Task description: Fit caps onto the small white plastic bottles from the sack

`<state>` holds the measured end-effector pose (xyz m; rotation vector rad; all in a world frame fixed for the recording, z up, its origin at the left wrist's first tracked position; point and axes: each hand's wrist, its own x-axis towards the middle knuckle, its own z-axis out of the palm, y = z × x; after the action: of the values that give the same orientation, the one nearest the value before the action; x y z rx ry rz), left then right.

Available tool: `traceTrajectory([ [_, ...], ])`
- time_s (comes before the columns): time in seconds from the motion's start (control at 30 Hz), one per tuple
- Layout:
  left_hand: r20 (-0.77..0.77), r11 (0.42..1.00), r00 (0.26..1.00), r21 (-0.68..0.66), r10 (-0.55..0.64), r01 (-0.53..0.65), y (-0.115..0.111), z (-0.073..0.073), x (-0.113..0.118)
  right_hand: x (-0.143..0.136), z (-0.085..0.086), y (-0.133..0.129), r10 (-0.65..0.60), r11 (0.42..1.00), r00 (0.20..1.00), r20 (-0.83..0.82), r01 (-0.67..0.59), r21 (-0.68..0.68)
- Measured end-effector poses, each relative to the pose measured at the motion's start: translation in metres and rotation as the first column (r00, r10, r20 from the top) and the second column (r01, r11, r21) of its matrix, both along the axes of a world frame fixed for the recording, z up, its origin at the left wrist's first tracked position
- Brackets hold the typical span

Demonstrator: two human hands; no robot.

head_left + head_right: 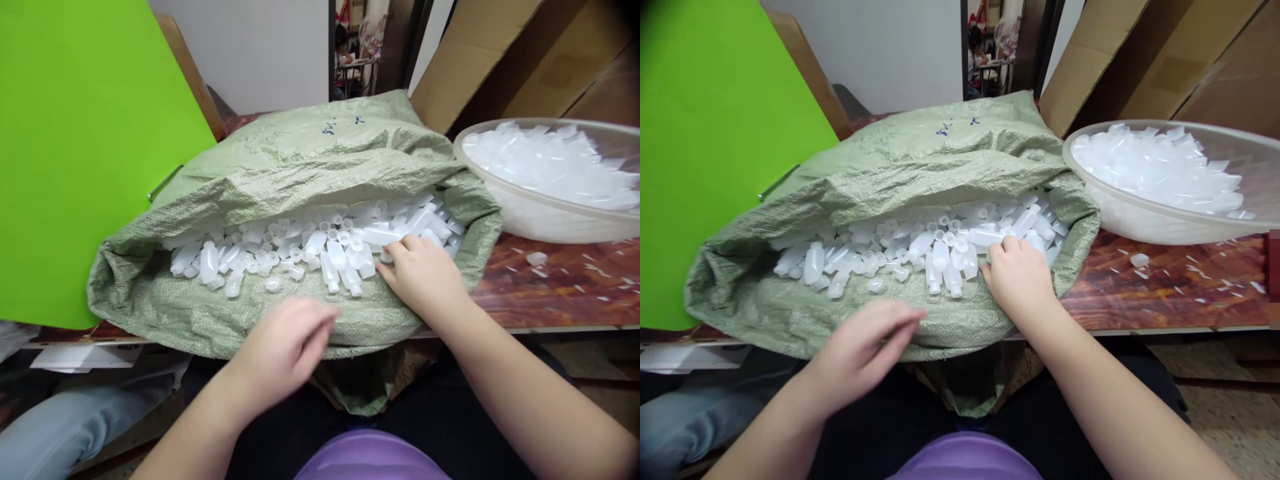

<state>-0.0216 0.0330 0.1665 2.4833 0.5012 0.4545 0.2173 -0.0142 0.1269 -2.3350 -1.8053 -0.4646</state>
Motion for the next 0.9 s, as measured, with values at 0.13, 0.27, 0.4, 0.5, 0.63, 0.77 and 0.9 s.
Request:
traceTrajectory([
  [0.13, -0.233, 0.855, 0.948, 0.514, 0.215, -0.068, 0.033, -0.01, 0.031, -0.004, 0.001, 0.002, 0.006, 1.0, 0.997, -0.075, -0.005, 0.01],
  [0.27, -0.379, 0.828, 0.886, 0.56, 0.267, -0.01, 0.043, -0.02, 0.05, -0.004, 0.005, -0.021, 0.138, 0.977, 0.897, -0.42, -0.053, 0.209],
  [0.4, -0.289, 0.82, 0.946, 0.571, 0.149, 0.046, 0.043, -0.022, 0.044, -0.008, -0.002, -0.051, 0.236, 0.947, 0.713, -0.66, -0.016, 0.321],
  [0.5, -0.227, 0.82, 0.972, 0.566, 0.064, 0.078, 0.048, -0.021, 0.037, -0.013, -0.012, -0.06, 0.293, 0.944, 0.729, -0.619, -0.115, 0.31],
  [0.63, -0.196, 0.796, 0.978, 0.602, 0.074, 0.061, 0.065, -0.02, 0.038, -0.016, -0.022, -0.058, 0.364, 0.919, 0.736, -0.57, -0.186, 0.347],
  [0.77, -0.241, 0.709, 0.961, 0.701, 0.136, 0.075, 0.083, -0.018, 0.047, -0.017, -0.027, -0.055, 0.338, 0.917, 0.739, -0.583, -0.121, 0.379],
  [0.9, -0.31, 0.663, 0.943, 0.732, 0.122, 0.155, 0.088, -0.015, 0.058, -0.019, -0.029, -0.055, 0.35, 0.898, 0.748, -0.564, -0.096, 0.43],
])
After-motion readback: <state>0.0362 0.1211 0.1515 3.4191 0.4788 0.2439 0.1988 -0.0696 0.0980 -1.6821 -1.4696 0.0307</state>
